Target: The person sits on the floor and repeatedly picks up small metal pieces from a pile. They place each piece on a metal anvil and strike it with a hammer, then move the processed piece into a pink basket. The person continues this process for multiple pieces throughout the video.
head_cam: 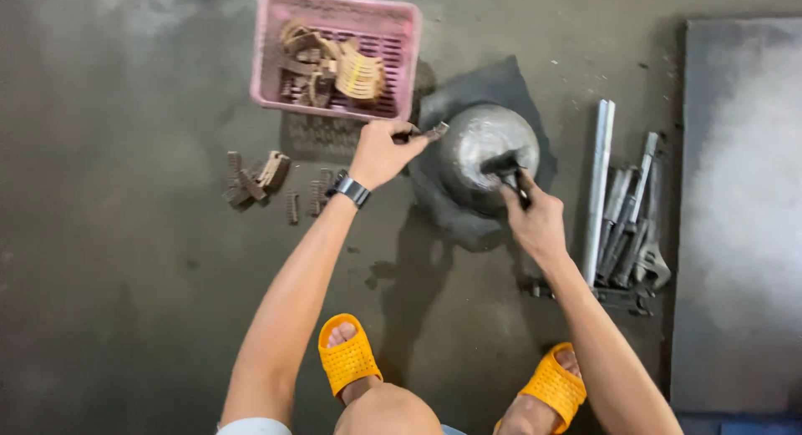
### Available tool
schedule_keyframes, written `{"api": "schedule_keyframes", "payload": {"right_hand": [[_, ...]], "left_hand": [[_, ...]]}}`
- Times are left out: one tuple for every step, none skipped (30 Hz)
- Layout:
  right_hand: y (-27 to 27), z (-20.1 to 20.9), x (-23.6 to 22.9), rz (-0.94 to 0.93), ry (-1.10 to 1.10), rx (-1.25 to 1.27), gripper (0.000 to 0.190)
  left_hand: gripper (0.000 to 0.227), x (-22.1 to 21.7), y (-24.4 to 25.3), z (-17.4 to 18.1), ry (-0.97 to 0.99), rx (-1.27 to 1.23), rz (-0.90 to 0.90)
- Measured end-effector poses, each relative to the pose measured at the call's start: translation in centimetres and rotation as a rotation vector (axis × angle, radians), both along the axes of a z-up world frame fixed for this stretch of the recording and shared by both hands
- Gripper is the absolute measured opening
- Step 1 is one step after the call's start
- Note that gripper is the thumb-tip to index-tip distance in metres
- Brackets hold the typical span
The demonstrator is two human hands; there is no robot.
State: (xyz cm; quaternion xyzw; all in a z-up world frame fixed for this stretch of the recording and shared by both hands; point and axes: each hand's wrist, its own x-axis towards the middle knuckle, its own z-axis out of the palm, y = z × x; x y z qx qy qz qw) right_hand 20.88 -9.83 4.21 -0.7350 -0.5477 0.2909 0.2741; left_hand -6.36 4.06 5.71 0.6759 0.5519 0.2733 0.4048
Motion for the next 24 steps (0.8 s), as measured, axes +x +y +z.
{"api": "schedule_keyframes", "payload": {"right_hand": [[0.1,0.6,-0.3,0.020,0.008,0.006,0.044],[0.2,1.2,-0.5,0.005,0.017,0.010,0.045],[0.5,1.8,-0.7,-0.011,0.027,0.017,0.046],[0.4,0.9,-0.2,0.006,0.036,0.027,0.046],[0.2,0.1,0.3,0.051,0.047,0.101,0.047],[0.0,-0.8,0.7,0.095,0.058,0.174,0.047],[0.0,-1.0,0.8,0.111,0.062,0.177,0.047],[0.0,-1.2,0.9,0.105,0.075,0.167,0.048],[-0.2,-1.5,0.9,0.096,0.087,0.153,0.049],[0.1,-0.5,0.5,0.109,0.090,0.153,0.049],[0.1,0.4,0.0,0.065,0.063,0.081,0.050],[0.1,1.2,-0.4,0.022,0.036,0.009,0.050],[0.0,0.9,-0.4,0.025,0.038,0.005,0.050],[-0.1,0.6,-0.3,0.022,0.055,0.003,0.051],[-0.2,0.4,-0.1,0.018,0.070,0.003,0.052],[-0.1,0.8,-0.3,0.018,0.069,0.000,0.052],[-0.1,1.2,-0.5,0.025,0.053,0.000,0.052],[0.0,1.6,-0.7,0.033,0.038,0.000,0.051],[-0.1,1.2,-0.6,0.030,0.034,-0.002,0.051],[-0.1,0.8,-0.4,0.054,0.023,0.028,0.052],[-0.2,0.4,-0.1,0.077,0.012,0.058,0.052],[-0.1,0.8,-0.4,0.074,0.009,0.056,0.052],[0.0,1.1,-0.7,0.024,0.003,-0.020,0.053],[0.0,1.4,-0.9,-0.025,-0.002,-0.095,0.055]], "left_hand": [[0.031,-1.4,0.6,0.8,0.008,0.006,0.020],[0.031,-2.9,1.1,1.7,0.014,-0.030,0.028],[0.030,-4.1,1.9,2.8,0.019,-0.061,0.036],[0.030,-5.5,2.7,3.8,0.026,-0.051,0.054],[0.031,-6.9,3.5,4.7,-0.094,0.057,0.106],[0.033,-8.3,4.2,5.6,-0.214,0.168,0.154],[0.033,-10.0,4.7,5.7,-0.211,0.173,0.169],[0.038,-11.8,5.2,5.8,-0.161,0.228,0.265],[0.043,-13.5,5.5,5.7,-0.109,0.279,0.358],[0.043,-15.4,4.9,4.2,-0.106,0.281,0.371],[0.043,-17.2,4.2,2.5,0.033,0.321,0.452],[0.043,-19.0,3.4,0.8,0.174,0.359,0.530],[0.043,-19.8,2.1,-0.3,0.177,0.355,0.531],[0.039,-20.5,0.7,-1.5,0.239,0.289,0.492],[0.036,-21.0,-0.6,-2.8,0.297,0.223,0.449],[0.036,-20.9,-1.7,-3.3,0.296,0.219,0.449],[0.032,-20.8,-3.0,-3.9,0.303,0.170,0.397],[0.028,-20.7,-4.2,-4.4,0.308,0.121,0.346],[0.028,-20.2,-5.0,-4.6,0.305,0.118,0.343],[0.028,-19.7,-5.8,-4.8,0.336,0.112,0.289],[0.029,-19.1,-6.6,-5.0,0.366,0.106,0.234],[0.029,-18.6,-7.0,-5.5,0.363,0.105,0.230],[0.034,-18.1,-7.4,-6.0,0.470,0.021,0.194],[0.040,-17.6,-7.9,-6.5,0.577,-0.062,0.157]]}}
